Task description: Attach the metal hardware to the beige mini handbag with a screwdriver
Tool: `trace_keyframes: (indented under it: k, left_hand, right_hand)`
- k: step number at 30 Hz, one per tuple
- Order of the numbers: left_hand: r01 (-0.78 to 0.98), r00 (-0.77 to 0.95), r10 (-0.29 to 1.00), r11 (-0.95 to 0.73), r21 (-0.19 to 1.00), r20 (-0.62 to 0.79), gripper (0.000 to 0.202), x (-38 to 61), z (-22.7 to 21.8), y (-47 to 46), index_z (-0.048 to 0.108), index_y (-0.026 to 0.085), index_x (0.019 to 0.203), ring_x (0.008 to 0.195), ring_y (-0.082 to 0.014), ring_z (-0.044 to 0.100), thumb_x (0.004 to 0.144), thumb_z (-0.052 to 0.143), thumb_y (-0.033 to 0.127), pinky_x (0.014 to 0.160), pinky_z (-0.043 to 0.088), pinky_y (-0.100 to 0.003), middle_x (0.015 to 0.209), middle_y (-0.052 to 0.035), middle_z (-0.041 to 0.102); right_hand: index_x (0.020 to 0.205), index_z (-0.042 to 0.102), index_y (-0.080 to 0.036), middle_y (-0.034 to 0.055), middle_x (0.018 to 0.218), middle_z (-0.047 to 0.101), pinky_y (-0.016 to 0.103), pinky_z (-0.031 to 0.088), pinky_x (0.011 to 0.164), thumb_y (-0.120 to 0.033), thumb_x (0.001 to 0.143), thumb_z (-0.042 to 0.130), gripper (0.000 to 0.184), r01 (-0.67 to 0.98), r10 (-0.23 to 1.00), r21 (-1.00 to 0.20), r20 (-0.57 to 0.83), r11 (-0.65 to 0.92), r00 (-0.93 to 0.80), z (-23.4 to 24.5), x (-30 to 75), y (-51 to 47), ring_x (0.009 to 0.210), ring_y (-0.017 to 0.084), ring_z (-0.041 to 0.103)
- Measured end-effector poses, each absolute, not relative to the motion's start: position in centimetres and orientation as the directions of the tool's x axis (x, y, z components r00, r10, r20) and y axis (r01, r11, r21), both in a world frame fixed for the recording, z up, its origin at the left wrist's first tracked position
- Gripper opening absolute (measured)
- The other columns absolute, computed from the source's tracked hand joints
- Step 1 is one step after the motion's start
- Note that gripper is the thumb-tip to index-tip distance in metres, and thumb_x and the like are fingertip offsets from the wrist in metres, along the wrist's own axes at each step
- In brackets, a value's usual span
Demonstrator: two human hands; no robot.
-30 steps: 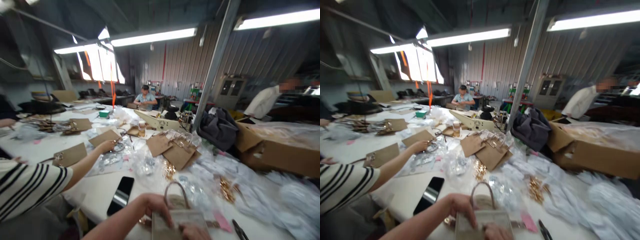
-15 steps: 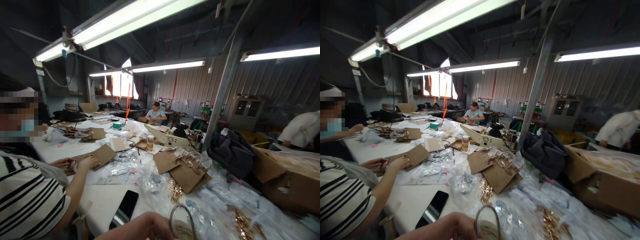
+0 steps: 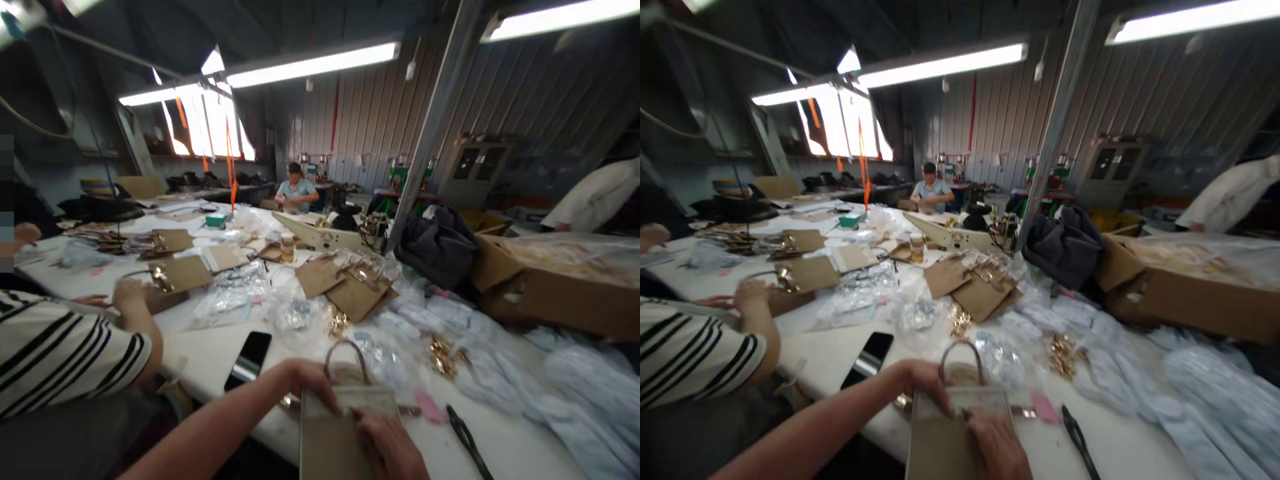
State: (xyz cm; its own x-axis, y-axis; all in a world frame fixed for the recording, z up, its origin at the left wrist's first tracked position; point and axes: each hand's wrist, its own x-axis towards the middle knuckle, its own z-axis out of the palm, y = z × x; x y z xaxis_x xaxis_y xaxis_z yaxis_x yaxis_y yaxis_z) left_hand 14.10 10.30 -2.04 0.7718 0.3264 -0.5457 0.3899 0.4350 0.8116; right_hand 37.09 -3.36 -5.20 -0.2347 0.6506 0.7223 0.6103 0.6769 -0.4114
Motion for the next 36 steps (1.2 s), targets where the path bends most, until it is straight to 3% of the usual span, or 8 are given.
trace_keyframes:
  k: [1,4,11,18,26,29,33,36]
  left_hand:
    - [0.379,0.742,0.371,0.455,0.806,-0.558,0.049,14.0,-1.4,9.8,0.081,0.018,0.087,0.061,-0.026,0.072,0.044,0.101,0.031,0.05,0.06,-0.033,0.08,-0.0068,0.078]
    - [0.33,0.776,0.291,0.568,0.754,-0.559,0.047,13.6,-1.6,9.7,0.081,0.018,0.096,0.065,-0.0223,0.073,0.054,0.099,0.029,0.057,0.061,-0.029,0.087,-0.0059,0.081]
    - [0.343,0.789,0.265,0.558,0.756,-0.554,0.049,13.1,-3.3,10.5,0.081,0.012,0.113,0.074,-0.0236,0.077,0.068,0.095,0.027,0.065,0.062,-0.028,0.098,-0.0115,0.084]
    - [0.364,0.776,0.263,0.556,0.747,-0.574,0.057,13.5,-3.1,10.6,0.079,0.011,0.118,0.072,-0.0239,0.076,0.067,0.097,0.028,0.063,0.061,-0.029,0.097,-0.012,0.083]
    - [0.354,0.761,0.285,0.571,0.741,-0.583,0.057,13.5,-1.9,10.0,0.079,0.012,0.115,0.075,-0.025,0.077,0.063,0.099,0.028,0.062,0.062,-0.028,0.098,-0.0117,0.083]
    - [0.363,0.745,0.304,0.563,0.743,-0.594,0.059,13.6,-1.8,9.9,0.08,0.012,0.116,0.075,-0.0256,0.078,0.062,0.099,0.027,0.062,0.063,-0.029,0.101,-0.0129,0.084]
    - [0.364,0.729,0.346,0.534,0.763,-0.59,0.055,13.7,-1.7,9.8,0.082,0.013,0.113,0.077,-0.0254,0.079,0.063,0.099,0.027,0.062,0.062,-0.027,0.104,-0.0133,0.084]
    - [0.373,0.722,0.328,0.556,0.743,-0.609,0.054,13.8,-1.5,9.7,0.081,0.014,0.113,0.073,-0.0251,0.078,0.063,0.098,0.026,0.06,0.063,-0.028,0.101,-0.012,0.084]
  right_hand:
    - [0.121,0.069,-0.032,0.0058,0.118,0.081,0.045,0.072,0.089,-0.011,0.107,0.049,0.032,0.582,0.642,-0.404,0.711,0.706,-0.286,-5.0,37.3,-3.7,0.105,0.029,0.08]
    - [0.121,0.067,-0.027,0.0083,0.12,0.079,0.047,0.066,0.1,-0.007,0.108,0.052,0.028,0.575,0.685,-0.438,0.65,0.691,-0.329,-4.4,37.7,-4.2,0.113,0.028,0.076]
    - [0.124,0.067,-0.027,0.0075,0.132,0.077,0.048,0.059,0.109,-0.004,0.109,0.055,0.03,0.6,0.747,-0.469,0.548,0.648,-0.378,-3.3,38.0,-4.1,0.124,0.027,0.07]
    - [0.117,0.069,-0.026,0.0086,0.12,0.078,0.048,0.059,0.107,-0.01,0.112,0.05,0.025,0.592,0.792,-0.533,0.484,0.604,-0.372,-3.5,38.0,-3.9,0.118,0.028,0.071]
    - [0.114,0.074,-0.023,0.0042,0.102,0.079,0.032,0.062,0.081,-0.026,0.11,0.063,0.012,0.467,0.939,-0.819,0.246,0.333,-0.239,0.8,40.0,-1.3,0.088,0.022,0.076]
    - [0.122,0.077,-0.022,0.0053,0.102,0.078,0.031,0.061,0.078,-0.019,0.109,0.058,0.023,0.471,0.902,-0.787,0.246,0.399,-0.353,2.3,39.9,-0.2,0.083,0.02,0.074]
    - [0.147,0.069,-0.024,0.0081,0.113,0.08,0.039,0.06,0.093,-0.009,0.103,0.055,0.048,0.548,0.855,-0.694,0.195,0.467,-0.481,2.5,39.2,0.4,0.099,0.024,0.074]
    - [0.135,0.075,-0.021,0.0064,0.104,0.082,0.038,0.059,0.089,-0.01,0.101,0.063,0.038,0.574,0.884,-0.707,0.162,0.414,-0.438,2.2,39.0,0.5,0.094,0.025,0.075]
